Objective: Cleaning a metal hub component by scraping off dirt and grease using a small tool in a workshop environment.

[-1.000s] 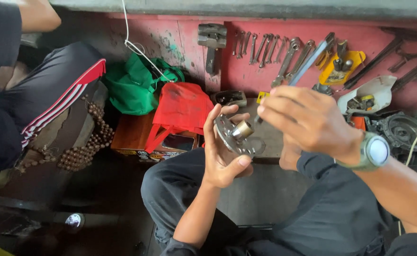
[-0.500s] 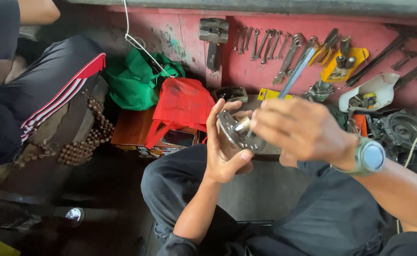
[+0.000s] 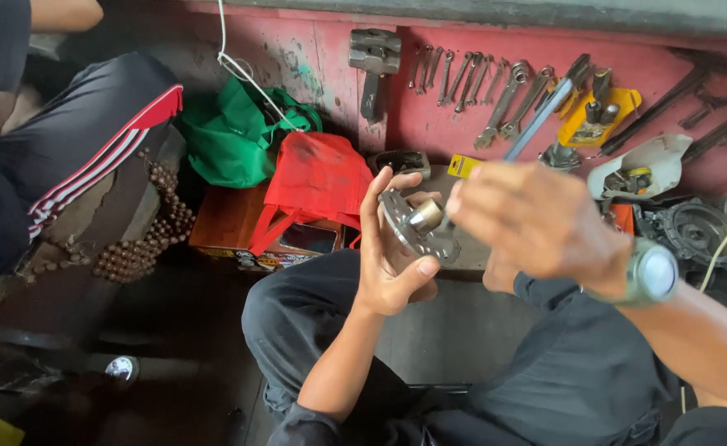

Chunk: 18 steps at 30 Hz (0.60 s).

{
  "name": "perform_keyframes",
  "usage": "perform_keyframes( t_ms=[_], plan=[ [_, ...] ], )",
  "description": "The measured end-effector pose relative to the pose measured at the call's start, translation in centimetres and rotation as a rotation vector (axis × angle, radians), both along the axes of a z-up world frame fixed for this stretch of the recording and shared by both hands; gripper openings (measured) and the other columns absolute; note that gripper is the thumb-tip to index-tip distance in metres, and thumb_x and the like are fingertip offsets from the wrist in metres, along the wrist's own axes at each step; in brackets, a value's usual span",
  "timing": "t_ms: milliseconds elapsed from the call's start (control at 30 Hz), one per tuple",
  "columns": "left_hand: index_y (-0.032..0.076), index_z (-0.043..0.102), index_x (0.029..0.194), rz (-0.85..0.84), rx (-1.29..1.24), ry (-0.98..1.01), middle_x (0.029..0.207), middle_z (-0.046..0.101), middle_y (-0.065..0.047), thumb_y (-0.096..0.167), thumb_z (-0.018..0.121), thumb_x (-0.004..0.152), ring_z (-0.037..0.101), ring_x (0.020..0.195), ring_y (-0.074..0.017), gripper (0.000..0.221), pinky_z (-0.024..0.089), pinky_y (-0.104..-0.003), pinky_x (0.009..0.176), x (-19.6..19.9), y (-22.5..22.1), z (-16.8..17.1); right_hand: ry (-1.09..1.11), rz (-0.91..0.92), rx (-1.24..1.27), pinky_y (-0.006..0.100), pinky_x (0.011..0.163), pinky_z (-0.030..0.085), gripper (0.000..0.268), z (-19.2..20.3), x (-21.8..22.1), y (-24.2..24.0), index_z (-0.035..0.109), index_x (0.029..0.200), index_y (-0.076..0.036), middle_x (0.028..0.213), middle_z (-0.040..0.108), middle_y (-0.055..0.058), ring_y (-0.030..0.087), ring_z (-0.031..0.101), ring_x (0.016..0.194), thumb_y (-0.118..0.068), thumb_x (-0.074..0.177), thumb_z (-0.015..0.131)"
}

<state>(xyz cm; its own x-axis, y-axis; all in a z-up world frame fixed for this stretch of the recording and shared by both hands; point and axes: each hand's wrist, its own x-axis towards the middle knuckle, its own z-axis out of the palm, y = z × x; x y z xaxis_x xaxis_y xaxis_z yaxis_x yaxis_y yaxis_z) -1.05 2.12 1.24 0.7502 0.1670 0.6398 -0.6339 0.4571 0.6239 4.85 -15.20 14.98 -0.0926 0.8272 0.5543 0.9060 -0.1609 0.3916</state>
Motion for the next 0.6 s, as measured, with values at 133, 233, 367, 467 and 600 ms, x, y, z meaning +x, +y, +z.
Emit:
perform_keyframes(
  t_ms=[133,233,367,467,600],
  plan=[
    [0.014,0.018,0.164,-0.054,-0.021,0.016,0.160,0.035,-0.020,0.017,0.076,0.085,0.051,0.136,-0.0346,0.098,0.045,-0.050,0.117,0.1,0.0,-0.1,-0.042,-0.003,-0.056,0.036,0.081,0.056,0.031,-0.1,0.5,0.3,0.073,0.117,-0.007,0.122,0.071,0.008,0.025,0.068,0.110,-0.016,0.088,0.064],
    [0.014,0.021,0.164,-0.036,-0.026,0.016,0.160,0.037,-0.019,0.021,0.077,0.085,0.053,0.135,-0.0341,0.097,0.047,-0.050,0.116,-0.1,0.0,0.1,-0.094,-0.088,0.015,0.036,0.088,0.057,0.028,0.5,0.9,0.1,0.074,0.115,-0.003,0.117,0.072,0.009,0.026,0.069,0.108,-0.007,0.088,0.069],
    [0.013,0.019,0.165,-0.024,-0.016,0.026,0.159,0.036,-0.020,0.022,0.075,0.085,0.052,0.136,-0.0341,0.098,0.046,-0.051,0.117,0.1,0.1,-0.2,-0.008,0.005,-0.036,0.038,0.084,0.057,0.031,0.0,0.2,0.2,0.072,0.118,-0.004,0.122,0.070,0.010,0.029,0.069,0.111,-0.014,0.090,0.064],
    [0.014,0.019,0.165,-0.036,-0.017,0.043,0.159,0.037,-0.020,0.024,0.075,0.085,0.053,0.134,-0.0342,0.098,0.048,-0.051,0.115,0.2,0.2,-0.3,-0.028,-0.013,-0.042,0.038,0.086,0.056,0.049,-0.1,1.1,0.1,0.071,0.119,-0.003,0.122,0.069,0.011,0.029,0.068,0.112,-0.041,0.094,0.054],
    [0.012,0.018,0.164,-0.056,-0.061,0.063,0.158,0.037,-0.020,0.021,0.075,0.082,0.053,0.135,-0.0349,0.100,0.047,-0.052,0.116,-0.1,0.2,0.1,-0.062,-0.034,0.023,0.040,0.085,0.058,0.054,0.2,1.1,-0.2,0.072,0.117,-0.001,0.118,0.069,0.013,0.031,0.068,0.108,-0.048,0.097,0.056]
  ],
)
